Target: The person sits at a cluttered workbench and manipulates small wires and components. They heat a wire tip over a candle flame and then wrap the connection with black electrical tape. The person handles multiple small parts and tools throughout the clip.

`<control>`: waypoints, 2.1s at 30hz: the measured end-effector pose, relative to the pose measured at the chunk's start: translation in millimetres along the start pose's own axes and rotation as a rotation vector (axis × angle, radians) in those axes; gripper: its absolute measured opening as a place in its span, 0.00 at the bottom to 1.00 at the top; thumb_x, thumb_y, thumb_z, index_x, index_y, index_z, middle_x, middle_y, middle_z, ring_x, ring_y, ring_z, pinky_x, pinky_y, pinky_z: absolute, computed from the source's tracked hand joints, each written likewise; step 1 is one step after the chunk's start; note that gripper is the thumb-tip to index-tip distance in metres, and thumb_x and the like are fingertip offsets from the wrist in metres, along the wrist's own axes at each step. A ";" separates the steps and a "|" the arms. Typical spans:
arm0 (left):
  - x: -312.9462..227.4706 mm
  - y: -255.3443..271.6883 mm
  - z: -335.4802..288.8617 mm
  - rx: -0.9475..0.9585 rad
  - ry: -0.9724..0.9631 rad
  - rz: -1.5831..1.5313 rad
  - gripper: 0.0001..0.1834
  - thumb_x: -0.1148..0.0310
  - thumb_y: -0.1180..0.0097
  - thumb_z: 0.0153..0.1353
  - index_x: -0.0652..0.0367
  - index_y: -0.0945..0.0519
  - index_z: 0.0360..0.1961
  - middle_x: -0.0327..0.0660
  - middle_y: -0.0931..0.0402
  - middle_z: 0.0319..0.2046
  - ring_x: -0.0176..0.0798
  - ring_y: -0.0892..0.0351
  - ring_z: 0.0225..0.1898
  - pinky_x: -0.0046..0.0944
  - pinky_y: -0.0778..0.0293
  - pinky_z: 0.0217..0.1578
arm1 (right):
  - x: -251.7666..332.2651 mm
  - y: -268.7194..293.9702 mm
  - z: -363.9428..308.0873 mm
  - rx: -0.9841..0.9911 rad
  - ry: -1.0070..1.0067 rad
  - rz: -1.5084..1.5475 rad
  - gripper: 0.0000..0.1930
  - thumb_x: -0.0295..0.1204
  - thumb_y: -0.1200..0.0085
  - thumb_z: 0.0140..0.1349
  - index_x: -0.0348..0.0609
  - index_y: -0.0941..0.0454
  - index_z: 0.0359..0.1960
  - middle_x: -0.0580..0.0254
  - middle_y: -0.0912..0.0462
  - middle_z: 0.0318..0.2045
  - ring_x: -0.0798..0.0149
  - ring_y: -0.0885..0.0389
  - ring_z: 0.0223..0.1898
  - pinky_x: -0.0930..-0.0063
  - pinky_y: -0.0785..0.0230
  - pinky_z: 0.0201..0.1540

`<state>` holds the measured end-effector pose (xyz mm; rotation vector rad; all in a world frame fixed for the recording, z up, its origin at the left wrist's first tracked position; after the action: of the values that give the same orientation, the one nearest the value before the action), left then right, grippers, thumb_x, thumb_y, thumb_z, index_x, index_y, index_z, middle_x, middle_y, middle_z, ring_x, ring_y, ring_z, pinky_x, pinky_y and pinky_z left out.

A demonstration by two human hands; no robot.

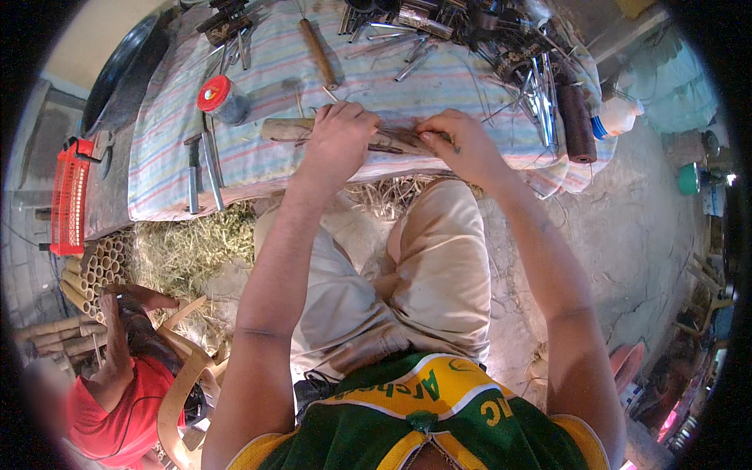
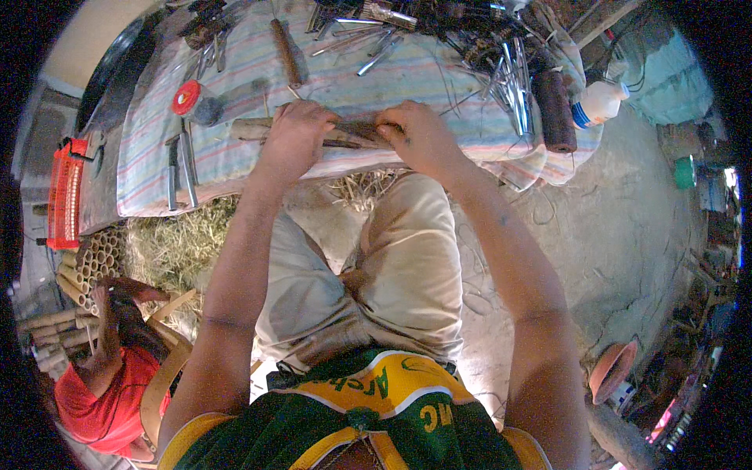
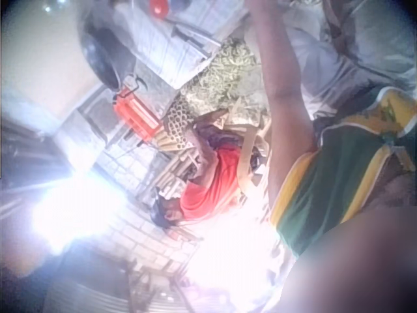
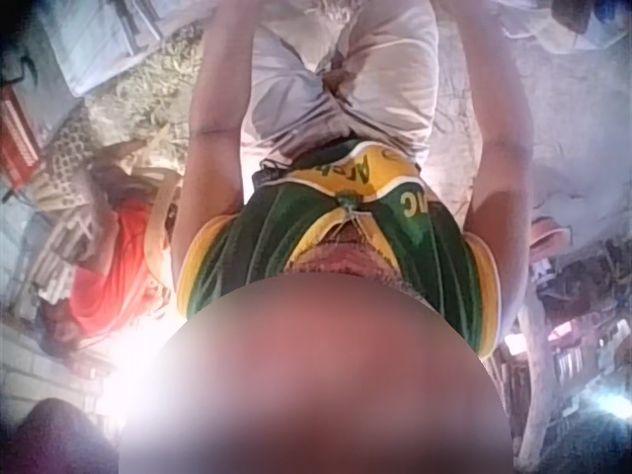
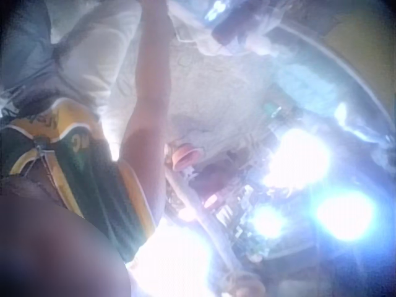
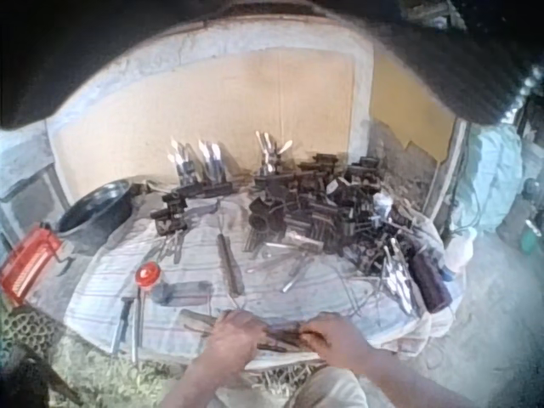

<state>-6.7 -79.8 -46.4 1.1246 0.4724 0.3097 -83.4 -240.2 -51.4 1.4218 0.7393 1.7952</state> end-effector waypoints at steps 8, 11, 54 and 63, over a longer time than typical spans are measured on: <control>2.3 4.9 -8.0 -0.096 0.047 0.007 0.07 0.70 0.45 0.60 0.56 0.20 0.39 0.43 0.24 0.38 0.50 0.25 0.46 0.53 0.33 0.50 | -0.8 -6.3 -10.0 -0.187 0.001 0.125 0.09 0.30 0.43 0.58 0.38 0.17 0.36 0.49 0.19 0.34 0.46 0.22 0.40 0.57 0.30 0.47; 5.4 4.6 -9.7 -0.093 0.073 -0.045 0.07 0.70 0.44 0.60 0.56 0.20 0.39 0.43 0.24 0.39 0.50 0.25 0.46 0.53 0.32 0.49 | -10.0 -8.2 -9.5 -0.188 -0.108 0.154 0.10 0.32 0.40 0.57 0.37 0.16 0.34 0.49 0.19 0.34 0.47 0.21 0.40 0.58 0.30 0.46; 9.5 2.4 -5.7 0.028 0.076 0.028 0.10 0.67 0.44 0.60 0.58 0.20 0.40 0.45 0.23 0.40 0.52 0.25 0.49 0.56 0.32 0.52 | -21.1 -16.1 3.6 -0.058 -0.312 0.123 0.13 0.37 0.36 0.45 0.39 0.17 0.27 0.45 0.19 0.33 0.48 0.20 0.38 0.61 0.29 0.46; 67.6 60.9 -40.6 -0.235 0.149 -0.192 0.10 0.67 0.41 0.58 0.62 0.18 0.37 0.49 0.20 0.34 0.56 0.21 0.41 0.49 0.26 0.44 | -36.0 -22.0 -0.6 -0.085 -0.350 0.263 0.13 0.34 0.33 0.45 0.37 0.17 0.28 0.49 0.19 0.32 0.52 0.20 0.38 0.64 0.29 0.44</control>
<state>30.7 8.3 -18.8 0.8239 0.6540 0.2736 -75.1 -256.9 -89.3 1.7781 0.3032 1.6780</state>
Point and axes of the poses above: each hand's wrist, its own z-axis towards the middle knuckle, its own y-axis out of the back of the hand, x = y × z, the point moved 7 cm from there along z, towards the middle knuckle
